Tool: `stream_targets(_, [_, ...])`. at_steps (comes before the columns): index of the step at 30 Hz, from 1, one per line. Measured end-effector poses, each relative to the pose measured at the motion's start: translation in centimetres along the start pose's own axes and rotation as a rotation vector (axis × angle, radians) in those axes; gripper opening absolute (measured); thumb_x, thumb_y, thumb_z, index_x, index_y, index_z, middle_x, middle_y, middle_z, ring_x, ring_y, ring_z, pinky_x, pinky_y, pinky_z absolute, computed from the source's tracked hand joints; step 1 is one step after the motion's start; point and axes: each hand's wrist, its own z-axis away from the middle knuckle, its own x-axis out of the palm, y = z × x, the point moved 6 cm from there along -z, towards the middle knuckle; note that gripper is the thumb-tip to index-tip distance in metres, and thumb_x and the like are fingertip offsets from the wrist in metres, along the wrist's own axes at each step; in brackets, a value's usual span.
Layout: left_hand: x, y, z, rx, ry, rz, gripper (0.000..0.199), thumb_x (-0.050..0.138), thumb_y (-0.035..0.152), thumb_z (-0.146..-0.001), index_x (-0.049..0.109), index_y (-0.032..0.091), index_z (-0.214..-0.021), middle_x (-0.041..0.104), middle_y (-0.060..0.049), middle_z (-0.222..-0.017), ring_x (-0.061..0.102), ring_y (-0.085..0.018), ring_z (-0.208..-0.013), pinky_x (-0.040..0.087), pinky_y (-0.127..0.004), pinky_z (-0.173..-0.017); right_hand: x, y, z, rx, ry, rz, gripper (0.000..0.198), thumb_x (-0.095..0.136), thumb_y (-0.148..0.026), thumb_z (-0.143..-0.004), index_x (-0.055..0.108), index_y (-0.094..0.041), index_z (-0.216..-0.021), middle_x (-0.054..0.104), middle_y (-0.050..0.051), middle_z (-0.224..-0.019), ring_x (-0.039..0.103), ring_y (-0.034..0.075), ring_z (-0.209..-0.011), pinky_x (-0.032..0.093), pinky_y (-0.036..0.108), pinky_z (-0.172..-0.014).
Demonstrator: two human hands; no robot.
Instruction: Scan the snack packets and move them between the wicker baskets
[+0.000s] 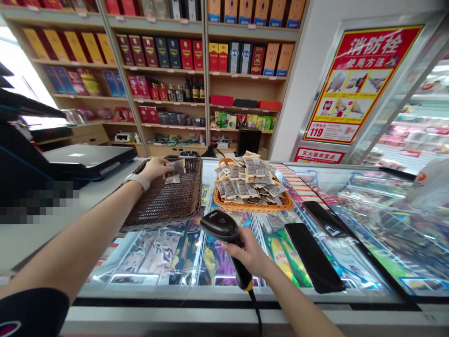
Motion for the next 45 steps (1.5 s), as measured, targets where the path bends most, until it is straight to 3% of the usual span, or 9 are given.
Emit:
stream_targets(3, [-1.4,2.1,3.2,-0.081,0.057,0.002,0.010,0.082,0.016,-0.067,0.074,0.013,-0.071,0.060,0.006,-0.052,0.048,-0.009,-0.056,0.033,-0.020,-0.053,0.0,-0.2,0.1,-0.015,-0.001,-0.024,0.027,0.068,-0.039,-0.083,0.052,-0.020,-0.073,0.036,-0.007,-0.061,0.032,0.011,-0.058,0.024,0.026,-0.053])
stream_targets(6, [-1.5,4.8,7.5,-0.033,0.108,0.338,0.028,0.084,0.024,-0.066,0.078,0.013,-0.092,0.073,0.001,-0.076,0.057,-0.011,-0.064,0.041,-0.020,-0.057,0.0,-0.7,0.1,-0.056,-0.001,-0.056,0.024,0.068,-0.037,-0.083,0.053,-0.020,-0.075,0.038,-0.006,-0.063,0.033,0.011,-0.059,0.027,0.026,-0.054])
stream_targets(9, [0.0,6.1,11.2,-0.043,0.078,0.569,0.044,0.087,0.032,-0.063,0.078,0.013,-0.101,0.077,-0.005,-0.089,0.062,-0.013,-0.069,0.048,-0.022,-0.059,0.0,-1.0,0.2,-0.073,-0.008,-0.053,0.022,0.068,-0.037,-0.083,0.057,-0.019,-0.078,0.040,-0.006,-0.065,0.034,0.012,-0.060,0.028,0.026,-0.055])
stream_targets(13, [2.4,5.7,13.8,-0.043,0.049,0.546,0.044,0.086,0.040,-0.065,0.079,0.012,-0.098,0.077,-0.009,-0.088,0.063,-0.015,-0.066,0.046,-0.022,-0.052,-0.1,-0.9,0.4,-0.047,0.000,-0.026,0.024,0.068,-0.040,-0.083,0.057,-0.019,-0.077,0.041,-0.005,-0.065,0.034,0.012,-0.060,0.027,0.026,-0.054])
stream_targets(18, [4.0,4.2,14.4,0.023,-0.009,0.534,0.053,0.083,0.045,-0.071,0.075,0.016,-0.114,0.078,-0.011,-0.101,0.070,-0.019,-0.078,0.049,-0.022,-0.056,-0.2,-0.8,0.5,-0.033,0.004,-0.001,0.027,0.067,-0.043,-0.082,0.054,-0.020,-0.075,0.040,-0.005,-0.063,0.035,0.012,-0.058,0.028,0.026,-0.053])
stream_targets(26, [3.6,4.2,15.1,0.106,0.017,0.465,0.056,0.080,0.046,-0.074,0.072,0.016,-0.120,0.076,-0.013,-0.112,0.072,-0.020,-0.091,0.056,-0.027,-0.076,-0.3,-1.0,0.6,-0.008,0.040,0.057,0.026,0.066,-0.040,-0.082,0.051,-0.021,-0.071,0.040,-0.005,-0.061,0.034,0.012,-0.057,0.028,0.026,-0.052])
stream_targets(32, [3.7,4.3,15.3,0.123,0.016,0.419,0.058,0.078,0.043,-0.077,0.071,0.015,-0.127,0.076,-0.010,-0.099,0.069,-0.018,-0.078,0.053,-0.026,-0.068,-0.3,-1.1,0.5,-0.027,0.068,0.056,0.026,0.065,-0.040,-0.082,0.052,-0.021,-0.070,0.038,-0.006,-0.060,0.034,0.012,-0.056,0.028,0.027,-0.052])
stream_targets(39, [3.7,4.1,15.3,0.138,0.015,0.385,0.056,0.077,0.044,-0.078,0.072,0.017,-0.126,0.077,-0.009,-0.098,0.067,-0.016,-0.072,0.052,-0.026,-0.064,-0.4,-0.9,0.5,0.001,0.064,0.090,0.030,0.065,-0.044,-0.082,0.050,-0.022,-0.070,0.040,-0.005,-0.060,0.035,0.012,-0.055,0.028,0.027,-0.051])
stream_targets(45, [3.6,3.9,15.3,0.131,0.030,0.416,0.050,0.079,0.044,-0.075,0.073,0.017,-0.117,0.077,-0.010,-0.101,0.070,-0.019,-0.081,0.054,-0.027,-0.069,-0.3,-0.5,0.5,0.016,0.065,0.060,0.029,0.066,-0.044,-0.081,0.052,-0.021,-0.071,0.041,-0.005,-0.061,0.035,0.012,-0.057,0.030,0.027,-0.053])
